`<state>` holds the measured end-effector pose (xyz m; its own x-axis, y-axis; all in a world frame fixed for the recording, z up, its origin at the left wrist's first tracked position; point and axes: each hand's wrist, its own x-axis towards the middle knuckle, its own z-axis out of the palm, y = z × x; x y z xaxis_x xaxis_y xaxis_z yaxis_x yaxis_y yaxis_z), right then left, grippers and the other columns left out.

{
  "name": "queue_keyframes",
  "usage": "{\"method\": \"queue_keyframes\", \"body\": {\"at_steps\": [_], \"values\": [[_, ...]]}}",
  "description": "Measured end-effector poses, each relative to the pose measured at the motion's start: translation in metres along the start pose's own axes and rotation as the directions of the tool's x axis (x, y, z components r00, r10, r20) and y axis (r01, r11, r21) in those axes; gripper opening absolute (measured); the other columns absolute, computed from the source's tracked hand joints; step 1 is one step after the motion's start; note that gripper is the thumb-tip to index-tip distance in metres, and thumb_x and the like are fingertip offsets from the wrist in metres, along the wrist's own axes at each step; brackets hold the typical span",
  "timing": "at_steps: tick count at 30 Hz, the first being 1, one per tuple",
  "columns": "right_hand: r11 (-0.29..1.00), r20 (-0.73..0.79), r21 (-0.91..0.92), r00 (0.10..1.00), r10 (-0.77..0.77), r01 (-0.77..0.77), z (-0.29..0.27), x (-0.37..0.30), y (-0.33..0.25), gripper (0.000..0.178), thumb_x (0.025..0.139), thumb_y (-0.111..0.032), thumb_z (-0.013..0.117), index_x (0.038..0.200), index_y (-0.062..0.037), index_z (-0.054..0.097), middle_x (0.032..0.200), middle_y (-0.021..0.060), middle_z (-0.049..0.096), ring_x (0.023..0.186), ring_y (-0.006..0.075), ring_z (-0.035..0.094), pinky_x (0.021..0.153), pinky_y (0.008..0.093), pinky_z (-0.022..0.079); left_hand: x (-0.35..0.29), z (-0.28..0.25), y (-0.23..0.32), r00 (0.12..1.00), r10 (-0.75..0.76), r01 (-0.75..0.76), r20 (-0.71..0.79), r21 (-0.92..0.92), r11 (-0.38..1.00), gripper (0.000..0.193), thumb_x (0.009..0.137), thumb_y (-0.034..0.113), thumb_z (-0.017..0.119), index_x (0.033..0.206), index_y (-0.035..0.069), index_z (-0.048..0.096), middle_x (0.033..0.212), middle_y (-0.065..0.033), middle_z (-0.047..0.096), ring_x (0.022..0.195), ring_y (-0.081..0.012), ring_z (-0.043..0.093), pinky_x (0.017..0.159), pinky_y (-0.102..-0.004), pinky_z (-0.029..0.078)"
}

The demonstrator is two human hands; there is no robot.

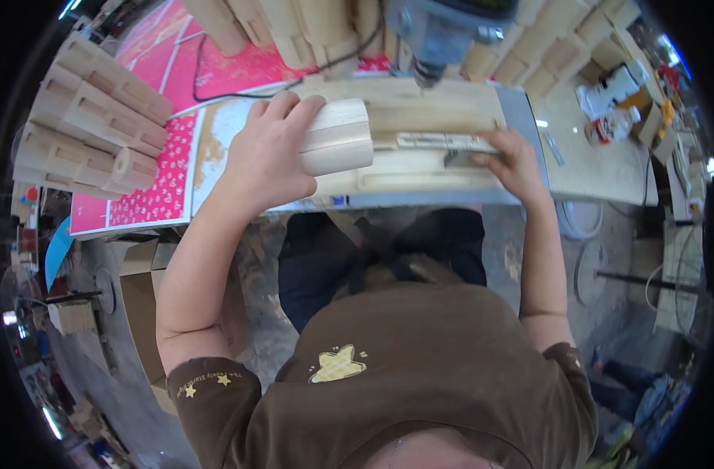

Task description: Drilling holes into cylindrical wooden blocks using a mini bench drill press.

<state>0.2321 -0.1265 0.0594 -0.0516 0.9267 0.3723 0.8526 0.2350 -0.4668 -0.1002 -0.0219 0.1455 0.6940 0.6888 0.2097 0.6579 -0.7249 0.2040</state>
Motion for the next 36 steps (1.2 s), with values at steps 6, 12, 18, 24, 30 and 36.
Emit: {"method": "queue_keyframes", "body": {"at_steps": [6, 12, 18, 24, 30, 36], "values": [[1.000, 0.048, 0.027, 0.999, 0.012, -0.014, -0.001, 0.000, -0.002, 0.030, 0.069, -0.009, 0.072, 0.097, -0.0061, 0.063, 0.085, 0.0076, 0.062, 0.084, 0.0259, 0.055, 0.076, 0.0342, 0.044, 0.019, 0.044, 0.001, 0.942, -0.008, 0.067, 0.334, -0.167, 0.984, 0.081, 0.042, 0.015, 0.069, 0.120, 0.004, 0.050, 0.107, -0.0169, 0.053, 0.101, -0.0351, 0.053, 0.087, -0.0379, 0.046], [0.999, 0.068, 0.037, 0.998, 0.019, -0.021, -0.005, -0.006, -0.004, 0.031, 0.068, -0.009, 0.073, 0.097, -0.0058, 0.063, 0.084, 0.0076, 0.061, 0.084, 0.0260, 0.055, 0.077, 0.0352, 0.044, 0.024, 0.046, 0.007, 0.891, 0.010, 0.073, 0.453, -0.166, 0.983, 0.084, 0.043, 0.015, 0.070, 0.124, 0.006, 0.050, 0.111, -0.0166, 0.053, 0.105, -0.0372, 0.051, 0.091, -0.0397, 0.046], [1.000, 0.057, 0.022, 0.998, -0.014, 0.013, -0.002, -0.004, -0.006, 0.031, 0.068, -0.010, 0.072, 0.097, -0.0059, 0.063, 0.083, 0.0081, 0.060, 0.084, 0.0273, 0.055, 0.076, 0.0358, 0.043, 0.024, 0.076, 0.021, 0.944, 0.078, 0.043, 0.321, -0.353, 0.935, 0.085, 0.048, 0.011, 0.071, 0.128, 0.007, 0.045, 0.119, -0.0183, 0.047, 0.110, -0.0384, 0.047, 0.092, -0.0395, 0.045], [0.998, -0.047, -0.052, 0.999, -0.024, 0.022, 0.003, 0.000, 0.000, 0.033, 0.067, -0.011, 0.072, 0.099, -0.0057, 0.062, 0.083, 0.0085, 0.060, 0.082, 0.0289, 0.053, 0.075, 0.0365, 0.043, 0.009, 0.146, 0.049, 0.941, -0.243, -0.039, -0.235, -0.789, 0.614, 0.088, 0.056, 0.005, 0.081, 0.131, 0.007, 0.035, 0.134, -0.0139, 0.028, 0.123, -0.0292, 0.040, 0.091, -0.0430, 0.049], [0.976, -0.114, -0.189, 0.990, 0.085, -0.105, 0.015, 0.031, 0.009, 0.034, 0.068, -0.015, 0.072, 0.100, -0.0074, 0.063, 0.086, 0.0079, 0.061, 0.085, 0.0287, 0.054, 0.076, 0.0384, 0.044, 0.008, 0.172, 0.041, 0.862, -0.281, 0.023, -0.421, -0.522, 0.853, 0.073, 0.052, 0.022, 0.085, 0.114, 0.004, 0.051, 0.118, -0.0160, 0.047, 0.114, -0.0345, 0.042, 0.097, -0.0463, 0.032], [0.997, -0.127, -0.070, 0.992, 0.026, -0.035, 0.034, 0.050, 0.008, 0.037, 0.067, -0.011, 0.073, 0.103, -0.0066, 0.063, 0.088, 0.0087, 0.060, 0.088, 0.0297, 0.053, 0.079, 0.0382, 0.043, 0.012, 0.179, 0.014, 0.883, -0.266, 0.122, -0.387, -0.357, 0.926, 0.070, 0.051, 0.025, 0.083, 0.113, 0.005, 0.057, 0.112, -0.0081, 0.053, 0.109, -0.0254, 0.047, 0.095, -0.0431, 0.027]]}}
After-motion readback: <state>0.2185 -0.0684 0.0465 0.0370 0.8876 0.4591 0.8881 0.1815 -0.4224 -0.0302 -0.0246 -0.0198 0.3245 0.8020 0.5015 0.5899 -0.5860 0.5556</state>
